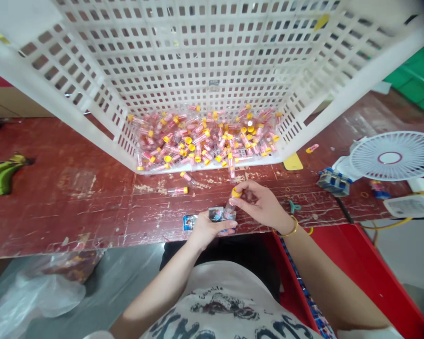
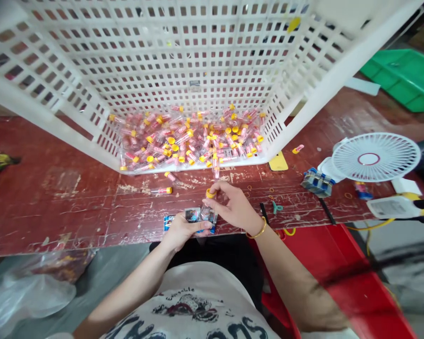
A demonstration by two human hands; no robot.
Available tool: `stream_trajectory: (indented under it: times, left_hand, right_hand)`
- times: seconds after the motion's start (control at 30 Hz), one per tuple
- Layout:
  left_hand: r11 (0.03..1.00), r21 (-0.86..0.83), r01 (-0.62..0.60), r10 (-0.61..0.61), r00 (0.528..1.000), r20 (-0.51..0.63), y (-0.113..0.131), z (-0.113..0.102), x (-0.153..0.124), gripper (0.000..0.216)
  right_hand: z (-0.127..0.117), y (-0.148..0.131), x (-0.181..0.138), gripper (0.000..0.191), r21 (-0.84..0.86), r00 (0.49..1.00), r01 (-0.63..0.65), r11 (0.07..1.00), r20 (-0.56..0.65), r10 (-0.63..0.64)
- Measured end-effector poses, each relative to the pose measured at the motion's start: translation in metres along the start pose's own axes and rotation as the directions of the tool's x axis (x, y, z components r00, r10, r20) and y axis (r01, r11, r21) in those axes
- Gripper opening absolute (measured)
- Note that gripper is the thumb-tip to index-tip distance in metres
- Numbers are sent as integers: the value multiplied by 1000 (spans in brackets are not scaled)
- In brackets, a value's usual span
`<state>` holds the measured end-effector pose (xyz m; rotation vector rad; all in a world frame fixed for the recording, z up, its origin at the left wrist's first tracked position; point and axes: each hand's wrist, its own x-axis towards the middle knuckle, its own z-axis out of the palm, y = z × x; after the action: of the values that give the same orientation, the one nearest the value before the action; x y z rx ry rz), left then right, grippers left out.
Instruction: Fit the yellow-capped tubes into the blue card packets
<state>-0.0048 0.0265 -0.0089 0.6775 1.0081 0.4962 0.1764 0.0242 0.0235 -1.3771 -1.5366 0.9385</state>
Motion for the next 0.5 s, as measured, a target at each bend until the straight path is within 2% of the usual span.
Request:
stream_trajectory:
  times: [0.1, 0.17, 0.2, 0.27, 0.33, 0.43, 0.5]
  left_hand:
    - [1000, -6, 7, -7, 999, 54, 4, 3, -4, 40]
    - [997, -68, 27, -22, 997, 69, 8, 9, -5, 41]
    - [994, -105, 36, -28, 997, 71, 10, 12, -5, 40]
    - [985, -161, 55, -44, 997, 69, 14, 18, -3, 38]
    - [979, -194, 64, -51, 996, 73, 16, 23, -1, 36]
    - [974, -212, 77, -58, 994, 97, 14, 24, 1, 38]
    - [975, -208, 79, -60, 994, 96, 11, 21, 1, 39]
  right_hand:
    - [9, 10, -2, 21, 265, 985, -172, 949, 55, 163]
    - [18, 13, -11, 24, 381, 982, -186, 906, 97, 161]
    - [23, 14, -17, 33, 406, 983, -174, 897, 124, 135]
    - [34, 13, -29, 61, 402, 982, -144, 904, 174, 79]
    - [42, 12, -39, 77, 331, 990, -110, 937, 119, 74]
    - [48, 16, -46, 66, 175, 995, -57, 983, -76, 71]
    - [47, 20, -46, 63, 119, 990, -33, 992, -131, 49]
